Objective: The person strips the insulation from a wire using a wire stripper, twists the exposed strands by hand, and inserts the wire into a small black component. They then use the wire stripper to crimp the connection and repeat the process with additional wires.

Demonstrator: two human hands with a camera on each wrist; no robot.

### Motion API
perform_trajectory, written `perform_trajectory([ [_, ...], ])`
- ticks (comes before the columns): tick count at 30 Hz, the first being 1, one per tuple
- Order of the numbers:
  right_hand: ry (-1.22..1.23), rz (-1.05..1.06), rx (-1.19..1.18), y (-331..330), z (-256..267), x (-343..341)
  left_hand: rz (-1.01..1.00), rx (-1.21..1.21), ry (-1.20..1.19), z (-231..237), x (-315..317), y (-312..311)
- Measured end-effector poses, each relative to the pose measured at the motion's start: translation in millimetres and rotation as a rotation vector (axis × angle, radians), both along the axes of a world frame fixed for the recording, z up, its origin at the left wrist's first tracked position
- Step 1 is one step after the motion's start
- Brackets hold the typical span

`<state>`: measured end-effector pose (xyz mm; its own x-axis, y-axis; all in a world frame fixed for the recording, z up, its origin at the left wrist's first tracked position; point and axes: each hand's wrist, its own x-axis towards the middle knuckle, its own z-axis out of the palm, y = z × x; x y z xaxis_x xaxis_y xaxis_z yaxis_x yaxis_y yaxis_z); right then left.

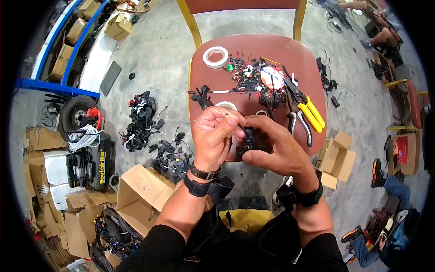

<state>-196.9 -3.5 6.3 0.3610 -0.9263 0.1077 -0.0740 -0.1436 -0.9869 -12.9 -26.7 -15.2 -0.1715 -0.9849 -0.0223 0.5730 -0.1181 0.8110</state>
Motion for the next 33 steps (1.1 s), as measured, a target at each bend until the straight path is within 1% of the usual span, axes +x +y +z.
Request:
perform_trajectory([
  [3, 0.001, -0.001, -0.074, 1.6, -5.5, 1.0, 0.028, 0.036, -0.009, 0.5, 1.3, 4.0],
  [6, -0.111, 0.005, 0.198, 8.1, -2.8, 1.6, 0.039, 0.089, 0.008, 3.7, 2.8, 7.4],
  [9, -0.226, -0.01, 0.368, 11.3, 2.8, 1.2, 0.027, 0.084, -0.011, 5.3, 2.1, 8.4],
  [10, -0.155, -0.009, 0.314, 10.4, -0.9, -0.5, 0.016, 0.073, -0.033, 5.2, 2.7, 8.8],
  [13, -0.235, -0.001, 0.418, 12.2, 5.7, -2.0, -0.009, 0.072, -0.071, 8.8, 3.0, 10.6],
  [19, -0.337, 0.009, 0.447, 16.1, 5.6, -3.9, 0.028, 0.059, -0.065, 8.4, 1.6, 14.0],
  [22, -0.332, 0.05, 0.477, 17.2, 1.6, -6.4, 0.053, 0.053, -0.054, 7.5, 1.3, 14.4],
  [25, -0.338, 0.068, 0.456, 18.3, 2.0, -4.8, 0.069, 0.051, -0.063, 6.8, 1.4, 15.1],
  [28, -0.437, 0.087, 0.497, 20.3, 0.3, -4.1, 0.09, 0.047, -0.08, 7.7, 0.8, 15.9],
  [31, -0.365, 0.087, 0.43, 20.2, 1.2, -2.8, 0.106, 0.043, -0.12, 9.4, 0.4, 17.0],
  [33, -0.352, 0.083, 0.451, 19.8, 2.0, -2.9, 0.114, 0.037, -0.13, 9.8, 0.1, 16.9],
])
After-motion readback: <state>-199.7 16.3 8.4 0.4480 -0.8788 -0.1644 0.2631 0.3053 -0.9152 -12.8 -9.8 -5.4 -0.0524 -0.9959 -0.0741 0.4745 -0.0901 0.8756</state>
